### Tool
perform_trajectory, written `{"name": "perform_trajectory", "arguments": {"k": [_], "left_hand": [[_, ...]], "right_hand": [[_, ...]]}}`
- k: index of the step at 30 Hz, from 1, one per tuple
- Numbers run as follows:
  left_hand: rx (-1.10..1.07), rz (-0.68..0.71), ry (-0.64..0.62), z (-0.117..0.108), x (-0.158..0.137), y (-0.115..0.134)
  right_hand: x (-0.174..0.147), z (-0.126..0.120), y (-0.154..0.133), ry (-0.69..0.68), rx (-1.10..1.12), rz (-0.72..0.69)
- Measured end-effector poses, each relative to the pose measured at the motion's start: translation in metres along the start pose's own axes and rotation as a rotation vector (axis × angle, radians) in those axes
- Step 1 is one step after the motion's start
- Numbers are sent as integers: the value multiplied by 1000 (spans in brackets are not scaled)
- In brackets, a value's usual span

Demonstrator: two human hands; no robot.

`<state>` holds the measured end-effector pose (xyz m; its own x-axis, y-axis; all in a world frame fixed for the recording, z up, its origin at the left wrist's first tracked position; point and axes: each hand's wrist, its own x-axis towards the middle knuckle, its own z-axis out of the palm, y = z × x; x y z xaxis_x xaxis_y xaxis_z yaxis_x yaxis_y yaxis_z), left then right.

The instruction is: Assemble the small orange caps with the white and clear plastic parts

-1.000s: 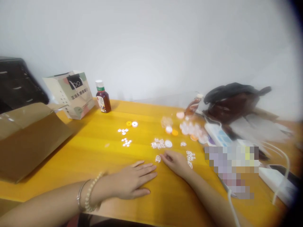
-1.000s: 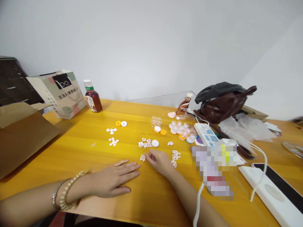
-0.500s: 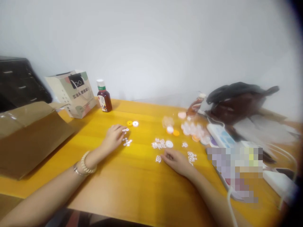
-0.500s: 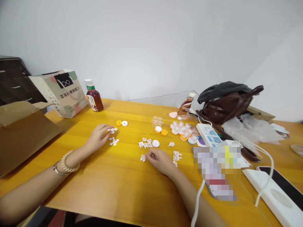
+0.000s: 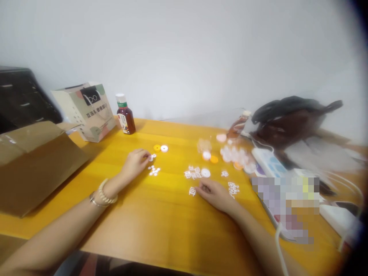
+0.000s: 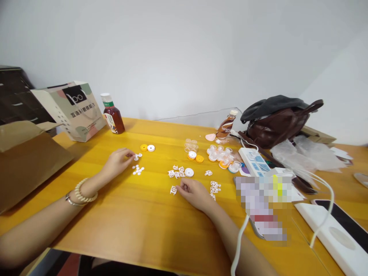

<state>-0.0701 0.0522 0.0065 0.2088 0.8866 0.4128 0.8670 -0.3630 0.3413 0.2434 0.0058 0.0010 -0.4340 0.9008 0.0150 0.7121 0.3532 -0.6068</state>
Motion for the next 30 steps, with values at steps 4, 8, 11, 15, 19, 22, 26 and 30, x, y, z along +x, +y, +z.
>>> {"name": "perform_trajectory", "arguments": {"k": [4,8,11,15,19,22,26,30], "left_hand": [[-171,232,-160,6,-20,44],[-252,318,-316,19,-38,72],[-307,303,-339,26,-42,76],[-341,289,-314,29,-43,76],[-351,296,-288,28,-46,79],[-372,279,-250,24,-46,79],[-348,225,-92,15,-31,63],[-280,118,-11,12,7,27]], "right_hand": [[0,1,1,6,-11,1],[1,1,1,21,0,7],[1,2,0,5,-18,12],[2,2,-1,-2,-49,17],[2,2,0,5,-65,12],[2,2,-1,6,-72,14],[1,1,-3,7,-70,3],[1,0,-3,5,-64,5]]}}
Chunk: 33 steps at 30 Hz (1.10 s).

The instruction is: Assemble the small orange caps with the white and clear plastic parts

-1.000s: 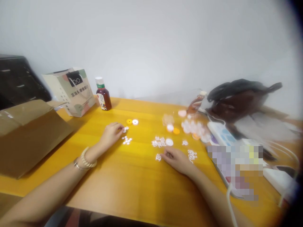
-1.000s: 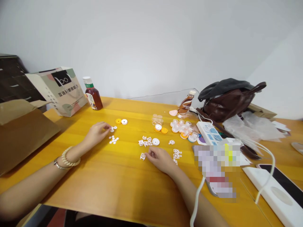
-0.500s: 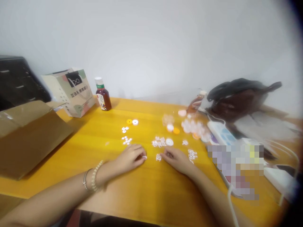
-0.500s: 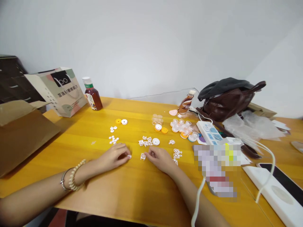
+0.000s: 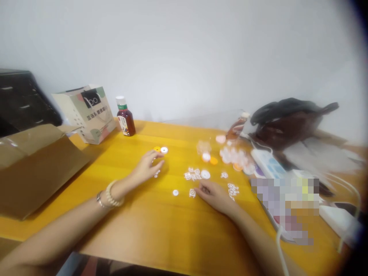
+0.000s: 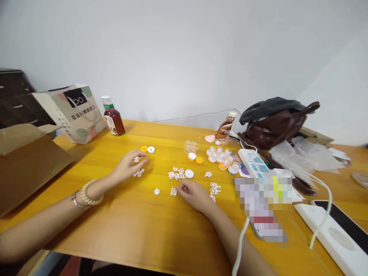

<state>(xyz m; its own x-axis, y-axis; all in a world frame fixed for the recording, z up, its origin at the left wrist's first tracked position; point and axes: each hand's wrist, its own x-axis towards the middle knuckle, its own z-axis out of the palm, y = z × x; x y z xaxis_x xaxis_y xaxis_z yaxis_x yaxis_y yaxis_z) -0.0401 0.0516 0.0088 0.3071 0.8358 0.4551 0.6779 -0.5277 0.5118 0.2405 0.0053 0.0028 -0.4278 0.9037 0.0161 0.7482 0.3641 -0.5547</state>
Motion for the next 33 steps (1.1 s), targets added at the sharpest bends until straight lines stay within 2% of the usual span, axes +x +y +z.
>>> {"name": "perform_trajectory", "arguments": {"k": [4,7,12,15,19,22,24,26,29,33], "left_hand": [[194,-127,-85,-6,36,-40],[209,-176,-118,-3,51,-60],[181,-198,-136,7,57,-72],[160,-207,-96,9,58,-71],[132,-214,25,5,53,-58],[74,-149,54,1,36,-32],[-47,11,-10,0,17,-8],[-120,97,-115,1,-5,17],[-156,153,-271,6,-32,44],[-144,176,-325,14,-44,53]], "right_hand": [[0,0,0,2,10,8],[-1,0,0,6,19,2],[0,0,0,3,21,1],[0,0,2,-13,23,3],[0,0,2,-19,24,5],[-1,-1,1,-16,24,7],[-1,-1,1,-15,24,5],[0,-1,2,-15,25,2],[0,0,2,-21,28,4],[0,0,2,-20,29,6]]}}
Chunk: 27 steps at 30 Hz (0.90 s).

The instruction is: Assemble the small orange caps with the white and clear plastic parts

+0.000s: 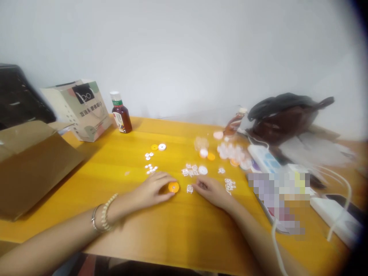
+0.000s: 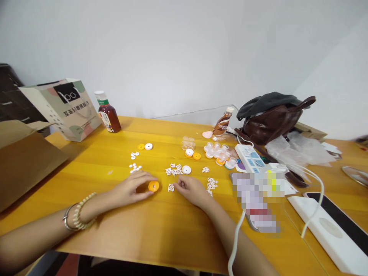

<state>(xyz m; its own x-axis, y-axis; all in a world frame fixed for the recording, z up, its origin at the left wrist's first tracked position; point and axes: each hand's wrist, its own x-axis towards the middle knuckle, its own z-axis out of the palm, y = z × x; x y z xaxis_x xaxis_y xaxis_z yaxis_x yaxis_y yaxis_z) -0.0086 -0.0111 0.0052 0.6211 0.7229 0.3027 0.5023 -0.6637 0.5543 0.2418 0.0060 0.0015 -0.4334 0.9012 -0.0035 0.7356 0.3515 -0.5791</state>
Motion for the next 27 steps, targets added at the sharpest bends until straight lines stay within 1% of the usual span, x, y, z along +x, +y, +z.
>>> {"name": "perform_trajectory", "arguments": {"k": [5,11,17,21,24,27], "left_hand": [[0,-19,-33,9,3,-10],[-39,-33,-9,14,1,-13],[-28,-34,0,12,0,-9],[-12,-40,-21,10,0,-7],[-10,-36,-17,9,0,-6],[-9,-24,-12,10,-1,-6]], "right_hand": [[1,1,1,0,-10,-1],[-1,0,-1,-3,-11,10],[-2,10,-9,76,-97,40],[1,15,-5,118,-119,66],[4,15,-1,135,-122,93],[4,13,-1,152,-117,90]]}}
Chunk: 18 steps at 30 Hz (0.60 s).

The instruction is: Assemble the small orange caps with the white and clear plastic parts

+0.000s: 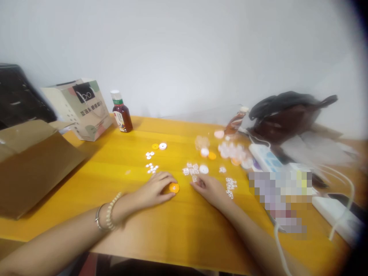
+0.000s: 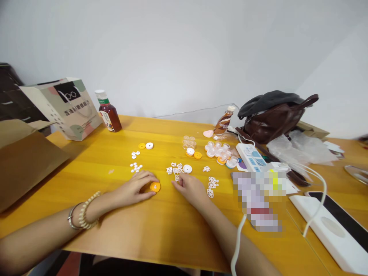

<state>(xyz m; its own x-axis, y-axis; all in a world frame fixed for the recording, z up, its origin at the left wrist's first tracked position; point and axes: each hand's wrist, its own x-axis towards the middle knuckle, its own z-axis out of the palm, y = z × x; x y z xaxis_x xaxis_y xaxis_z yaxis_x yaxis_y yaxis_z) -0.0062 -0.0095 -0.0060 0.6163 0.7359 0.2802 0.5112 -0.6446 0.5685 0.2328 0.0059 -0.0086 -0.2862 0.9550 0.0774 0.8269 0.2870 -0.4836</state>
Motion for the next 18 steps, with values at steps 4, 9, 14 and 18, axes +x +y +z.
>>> {"name": "perform_trajectory", "arguments": {"k": [4,9,14,18], "left_hand": [[4,3,1,1,0,-1],[-6,-13,-6,2,-1,-4],[-43,23,6,-6,-3,-2],[12,94,47,-25,0,-9]], "right_hand": [[-5,0,-7,25,36,-68],[-15,11,-23,75,147,-190],[-15,25,-37,210,188,-346],[-11,35,-42,172,196,-392]]}}
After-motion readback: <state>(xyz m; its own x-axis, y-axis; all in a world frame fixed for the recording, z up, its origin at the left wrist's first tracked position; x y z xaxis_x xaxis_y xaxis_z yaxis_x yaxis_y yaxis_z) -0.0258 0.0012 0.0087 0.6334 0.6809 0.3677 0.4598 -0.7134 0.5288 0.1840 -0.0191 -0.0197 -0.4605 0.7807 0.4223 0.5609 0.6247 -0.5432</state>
